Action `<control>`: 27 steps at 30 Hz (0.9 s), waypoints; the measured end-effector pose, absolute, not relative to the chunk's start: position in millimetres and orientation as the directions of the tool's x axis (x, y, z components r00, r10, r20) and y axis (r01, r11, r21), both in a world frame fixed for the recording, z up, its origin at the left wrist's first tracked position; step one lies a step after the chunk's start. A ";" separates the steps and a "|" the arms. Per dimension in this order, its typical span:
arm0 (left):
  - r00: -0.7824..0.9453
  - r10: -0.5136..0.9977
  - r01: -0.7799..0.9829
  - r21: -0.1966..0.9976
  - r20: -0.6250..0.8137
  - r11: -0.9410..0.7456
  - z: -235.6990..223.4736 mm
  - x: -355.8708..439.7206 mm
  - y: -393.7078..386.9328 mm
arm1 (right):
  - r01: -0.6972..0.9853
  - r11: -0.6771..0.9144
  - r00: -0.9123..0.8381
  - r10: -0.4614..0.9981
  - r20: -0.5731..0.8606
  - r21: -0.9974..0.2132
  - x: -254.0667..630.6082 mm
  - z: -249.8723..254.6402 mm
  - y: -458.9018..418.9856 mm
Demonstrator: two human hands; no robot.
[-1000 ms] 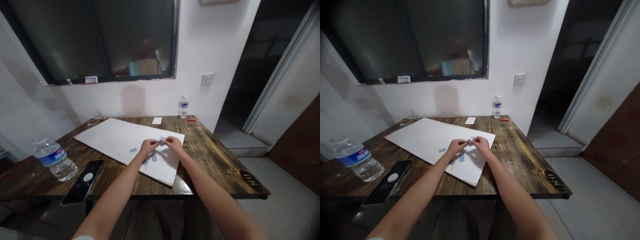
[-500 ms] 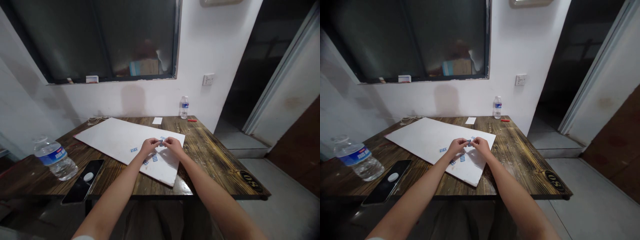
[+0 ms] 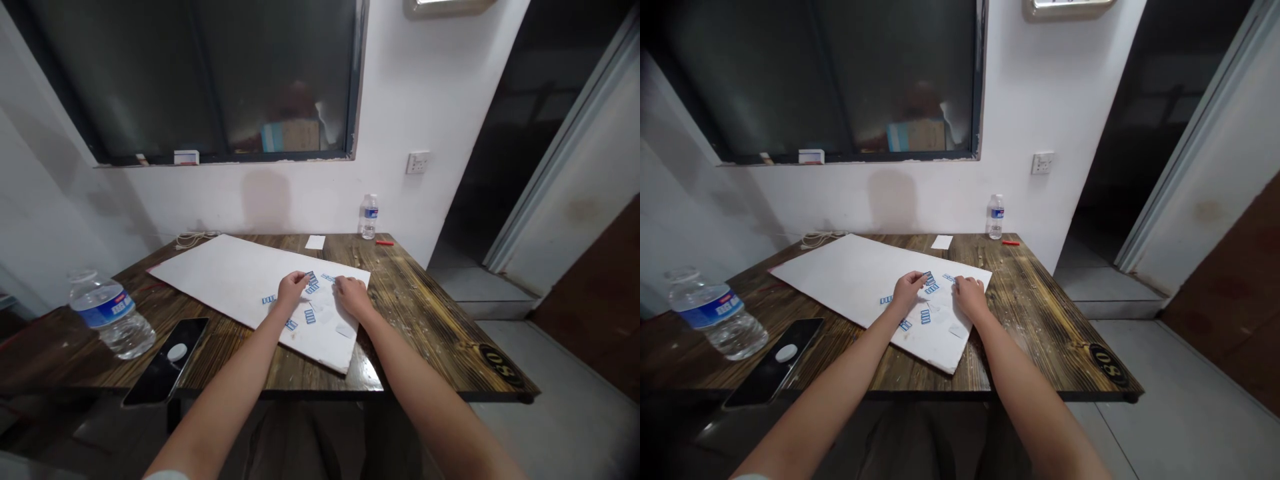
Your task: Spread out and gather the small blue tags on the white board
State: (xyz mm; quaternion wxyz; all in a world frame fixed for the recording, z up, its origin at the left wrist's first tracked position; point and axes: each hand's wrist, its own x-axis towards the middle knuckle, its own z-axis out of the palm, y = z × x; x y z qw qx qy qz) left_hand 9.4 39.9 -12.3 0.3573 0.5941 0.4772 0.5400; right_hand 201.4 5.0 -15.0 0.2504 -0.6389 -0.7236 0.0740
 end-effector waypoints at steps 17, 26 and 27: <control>-0.063 0.951 0.187 0.940 0.301 -0.285 -12.1 9.3 39.4 | 0.925 0.133 -0.043 0.968 0.249 -0.356 202.7 -13.8 4.0; -0.046 0.954 0.163 0.945 0.296 -0.285 -11.3 11.1 35.9 | 0.904 0.200 -0.095 0.956 0.277 -0.379 201.9 -15.8 5.9; -0.045 0.956 0.157 0.947 0.290 -0.280 -11.3 11.3 35.6 | 0.901 0.216 -0.110 0.953 0.284 -0.377 201.7 -16.6 6.3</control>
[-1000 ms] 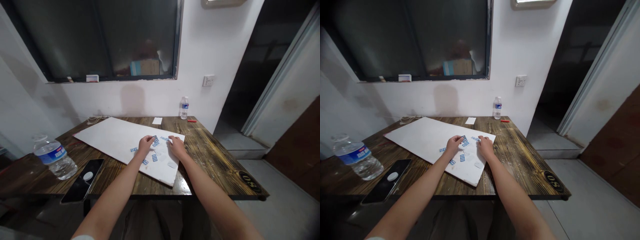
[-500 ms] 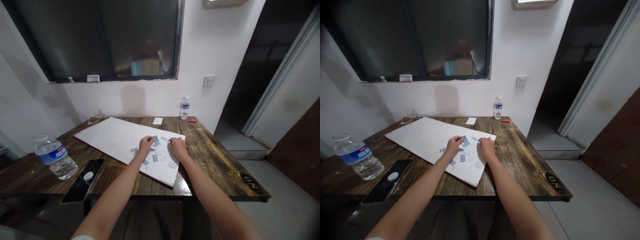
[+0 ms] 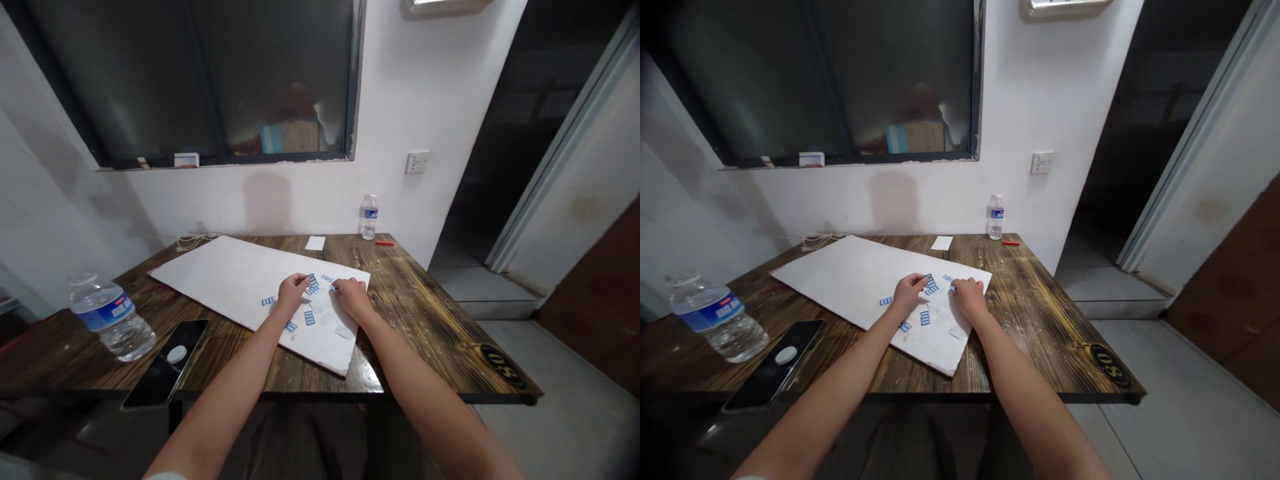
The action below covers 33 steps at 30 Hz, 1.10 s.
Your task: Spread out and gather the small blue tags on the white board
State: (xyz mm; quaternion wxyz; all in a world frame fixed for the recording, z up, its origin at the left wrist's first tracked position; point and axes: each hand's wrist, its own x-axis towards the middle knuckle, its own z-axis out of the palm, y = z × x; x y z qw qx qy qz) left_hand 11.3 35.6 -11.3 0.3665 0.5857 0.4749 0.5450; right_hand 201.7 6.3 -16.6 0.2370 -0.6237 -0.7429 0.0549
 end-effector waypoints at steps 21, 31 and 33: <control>-0.053 0.973 0.144 0.966 0.225 -0.216 -0.8 14.1 26.2 | 0.945 0.188 -0.084 0.931 0.355 -0.269 200.7 -11.5 3.9; -0.070 0.974 0.150 0.967 0.218 -0.206 0.5 14.3 26.4 | 0.929 0.190 -0.071 0.934 0.349 -0.318 204.1 -13.9 4.6; -0.072 0.973 0.159 0.965 0.220 -0.206 0.5 13.8 26.3 | 0.928 0.174 -0.057 0.940 0.336 -0.329 205.5 -14.5 5.0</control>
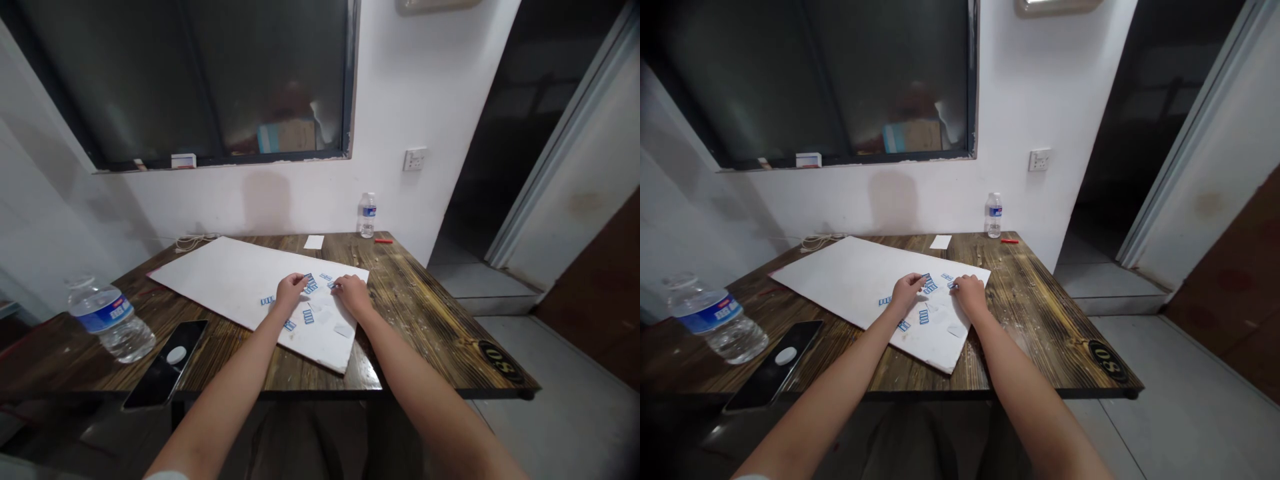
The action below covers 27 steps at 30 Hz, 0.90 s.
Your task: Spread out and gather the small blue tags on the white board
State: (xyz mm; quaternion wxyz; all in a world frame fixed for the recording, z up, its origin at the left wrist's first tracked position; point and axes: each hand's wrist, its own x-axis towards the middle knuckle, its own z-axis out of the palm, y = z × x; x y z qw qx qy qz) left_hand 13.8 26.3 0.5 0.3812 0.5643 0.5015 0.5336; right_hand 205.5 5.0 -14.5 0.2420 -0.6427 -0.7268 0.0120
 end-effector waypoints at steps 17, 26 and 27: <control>-0.054 0.977 0.152 0.969 0.204 -0.194 -0.4 13.3 26.0 | 0.938 0.111 -0.014 0.959 0.284 -0.329 204.1 -17.1 4.6; -0.056 0.984 0.115 0.980 0.172 -0.165 6.7 17.5 19.6 | 0.943 0.151 -0.034 0.930 0.365 -0.297 205.1 -15.9 5.1; -0.055 0.983 0.118 0.979 0.175 -0.167 6.9 17.6 19.8 | 0.942 0.157 -0.035 0.925 0.377 -0.298 205.2 -15.5 5.7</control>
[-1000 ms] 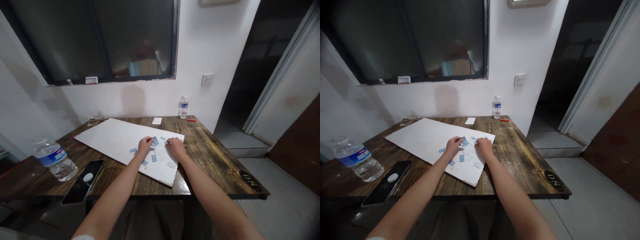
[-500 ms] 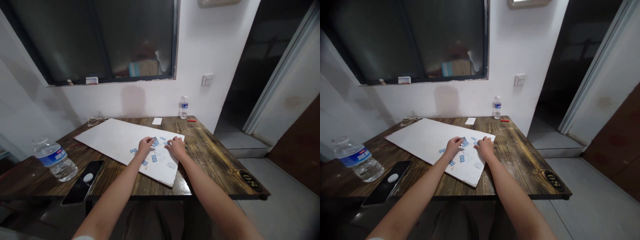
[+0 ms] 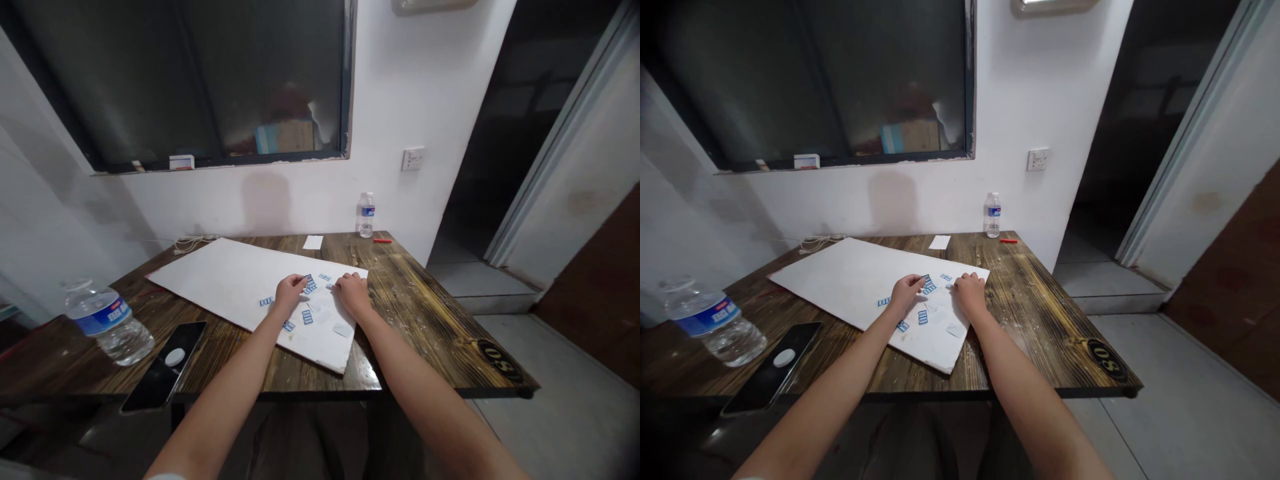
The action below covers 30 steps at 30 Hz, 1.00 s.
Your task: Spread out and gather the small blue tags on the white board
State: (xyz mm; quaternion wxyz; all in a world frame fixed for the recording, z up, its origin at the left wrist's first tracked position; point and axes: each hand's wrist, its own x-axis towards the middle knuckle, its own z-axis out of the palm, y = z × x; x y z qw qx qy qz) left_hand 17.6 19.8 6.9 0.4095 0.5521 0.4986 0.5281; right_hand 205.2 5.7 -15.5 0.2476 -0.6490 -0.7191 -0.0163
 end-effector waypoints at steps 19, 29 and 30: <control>0.174 0.975 0.155 0.974 0.140 -0.168 2.8 18.5 21.7 | 0.737 0.522 -0.261 0.807 0.530 -0.430 189.6 -9.5 -0.5; 0.240 0.963 0.101 0.983 0.123 -0.151 2.2 19.0 21.4 | 0.552 0.641 -0.233 0.732 0.640 -0.533 188.1 -11.3 1.7; 0.232 0.965 0.095 0.984 0.124 -0.149 1.3 18.4 22.4 | 0.537 0.652 -0.236 0.725 0.647 -0.535 187.5 -11.8 2.5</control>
